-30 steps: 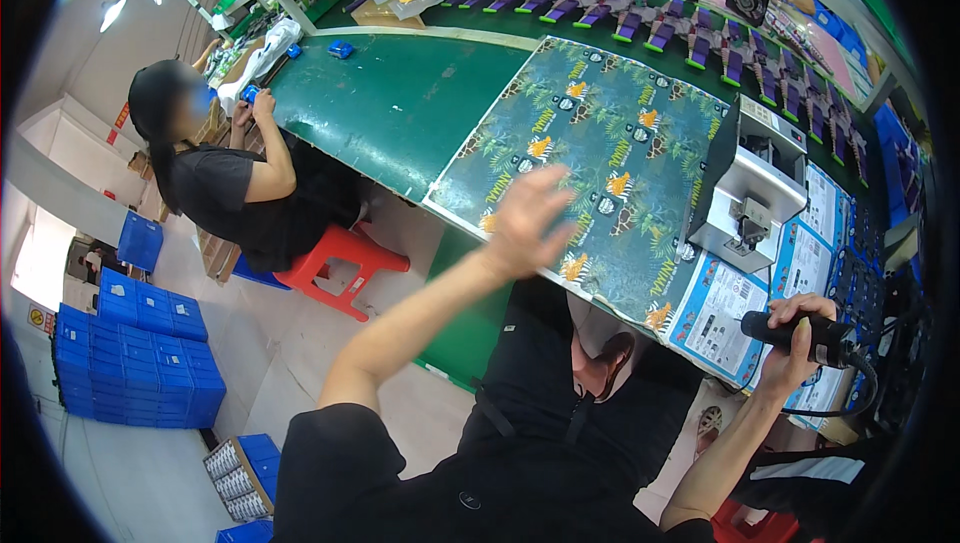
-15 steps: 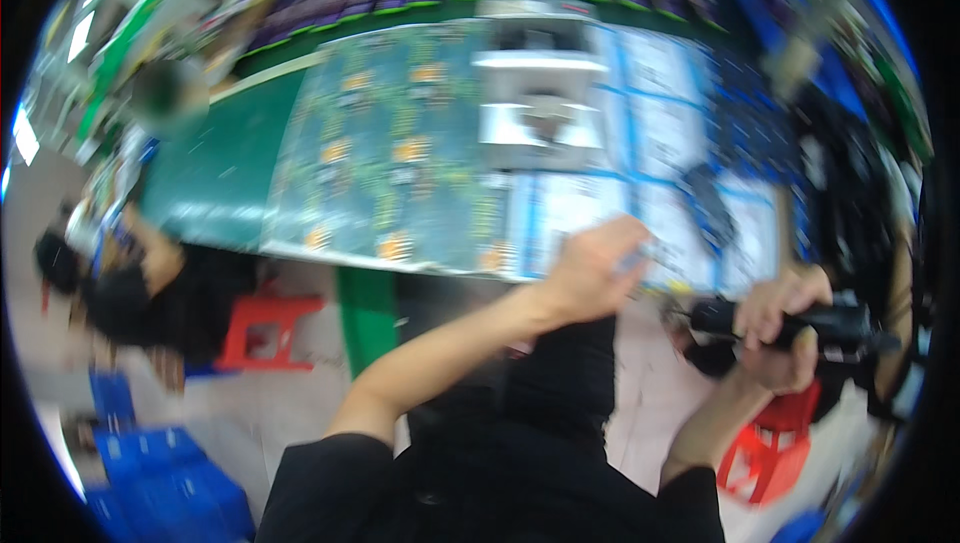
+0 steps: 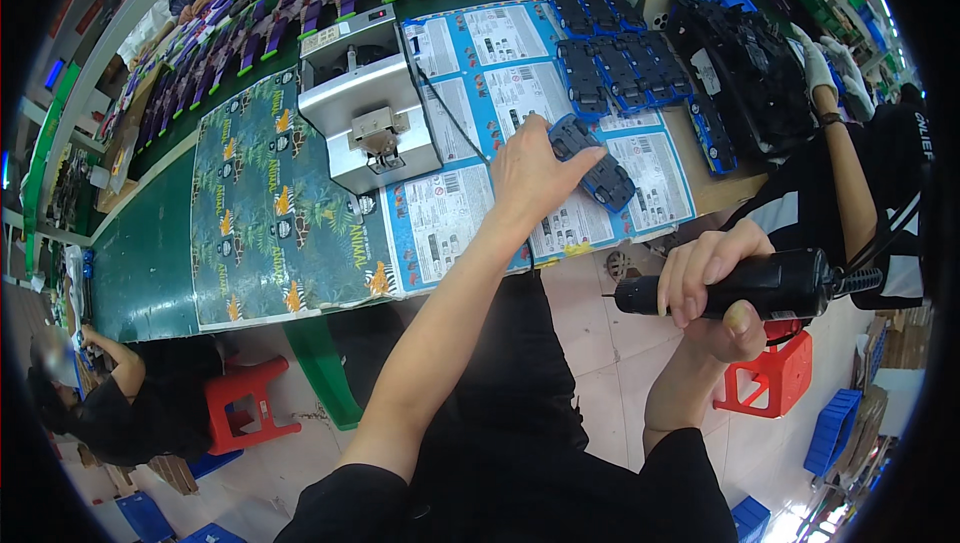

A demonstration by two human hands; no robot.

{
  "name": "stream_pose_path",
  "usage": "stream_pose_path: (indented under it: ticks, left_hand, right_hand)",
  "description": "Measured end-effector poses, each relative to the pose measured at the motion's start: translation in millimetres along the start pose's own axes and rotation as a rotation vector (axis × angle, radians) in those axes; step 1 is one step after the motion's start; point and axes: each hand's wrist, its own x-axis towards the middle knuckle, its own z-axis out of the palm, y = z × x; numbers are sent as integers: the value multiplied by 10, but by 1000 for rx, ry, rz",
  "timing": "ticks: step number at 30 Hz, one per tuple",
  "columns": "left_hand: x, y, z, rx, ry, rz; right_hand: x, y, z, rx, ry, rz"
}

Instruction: The person assembles toy cars by picking up car bases, driving screws into them with an electric screwdriver, and sliding the assembled cars down the work table.

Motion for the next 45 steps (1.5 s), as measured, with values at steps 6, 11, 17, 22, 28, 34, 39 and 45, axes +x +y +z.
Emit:
stream_pose_path:
  ticks: [6,11,17,22,28,34,39,45]
  left_hand:
    - [-575,-118,-452,-1004,-40,-72]
    - [-1216,-707,-1387,-1422,162,-408]
    - [-1382,-1113,-1824,-1449,264,-418]
    - [-1328,-1312,-1847,-1294,248,-380]
    - [-1279,-1327,-1837,-1206,201,-332]
    - [-1291,-1368,-1872,-1262,162,-325]
    - [-1304,-1304,-1764,-1105,186,-312]
    - [-1284,-1322,-1760,-1044,167,-305]
  right_hand:
    - [37,28,86,29,9,36]
    - [311,239,422,42,-2,-69]
    - [1052,952,1206,48,-49,-258]
    - [1392,1476,1561,-164,-28,-255]
    - [1532,1638,1758,-237,-24,-198]
    - [1614,1579,1973,-402,-142,36]
    - [1288,1450,1816,-5,-132,24]
    - [1074,1361,2014,169,-210,-84]
